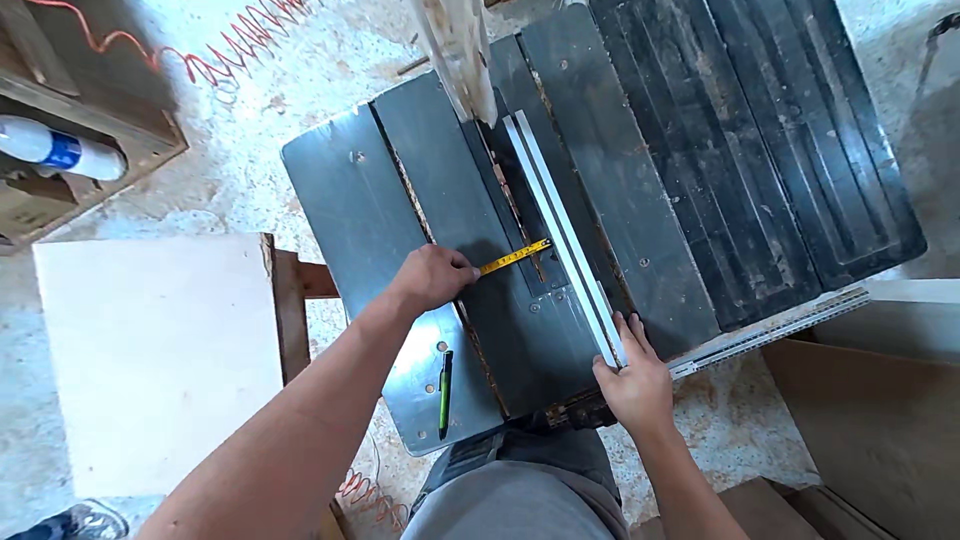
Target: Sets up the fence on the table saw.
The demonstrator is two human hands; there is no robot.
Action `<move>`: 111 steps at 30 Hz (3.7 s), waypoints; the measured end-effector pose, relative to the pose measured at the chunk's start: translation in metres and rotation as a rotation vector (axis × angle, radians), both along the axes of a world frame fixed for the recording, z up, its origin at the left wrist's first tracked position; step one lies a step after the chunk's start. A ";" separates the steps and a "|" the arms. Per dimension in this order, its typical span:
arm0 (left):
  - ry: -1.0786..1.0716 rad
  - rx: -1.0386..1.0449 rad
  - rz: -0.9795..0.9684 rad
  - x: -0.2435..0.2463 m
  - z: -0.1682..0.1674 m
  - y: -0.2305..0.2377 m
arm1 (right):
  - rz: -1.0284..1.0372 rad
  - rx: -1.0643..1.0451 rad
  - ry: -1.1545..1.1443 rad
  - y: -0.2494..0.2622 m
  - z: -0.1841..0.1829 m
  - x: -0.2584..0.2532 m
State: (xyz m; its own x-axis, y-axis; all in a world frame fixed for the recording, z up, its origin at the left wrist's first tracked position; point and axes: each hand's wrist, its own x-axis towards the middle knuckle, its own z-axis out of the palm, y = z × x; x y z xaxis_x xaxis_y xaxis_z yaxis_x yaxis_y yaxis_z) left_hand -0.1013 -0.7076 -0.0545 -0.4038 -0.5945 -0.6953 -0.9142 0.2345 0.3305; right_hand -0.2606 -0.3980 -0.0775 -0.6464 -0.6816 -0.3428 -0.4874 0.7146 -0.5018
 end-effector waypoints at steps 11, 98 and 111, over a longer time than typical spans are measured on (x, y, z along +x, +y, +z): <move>-0.009 0.014 0.021 0.002 0.001 0.000 | 0.024 -0.004 0.011 0.001 0.000 0.003; 0.003 -0.017 -0.003 0.002 -0.001 -0.002 | -1.005 -0.687 -0.628 0.054 -0.061 0.098; -0.013 -0.009 0.005 0.000 -0.001 -0.002 | -0.952 -0.589 -0.580 0.056 -0.061 0.098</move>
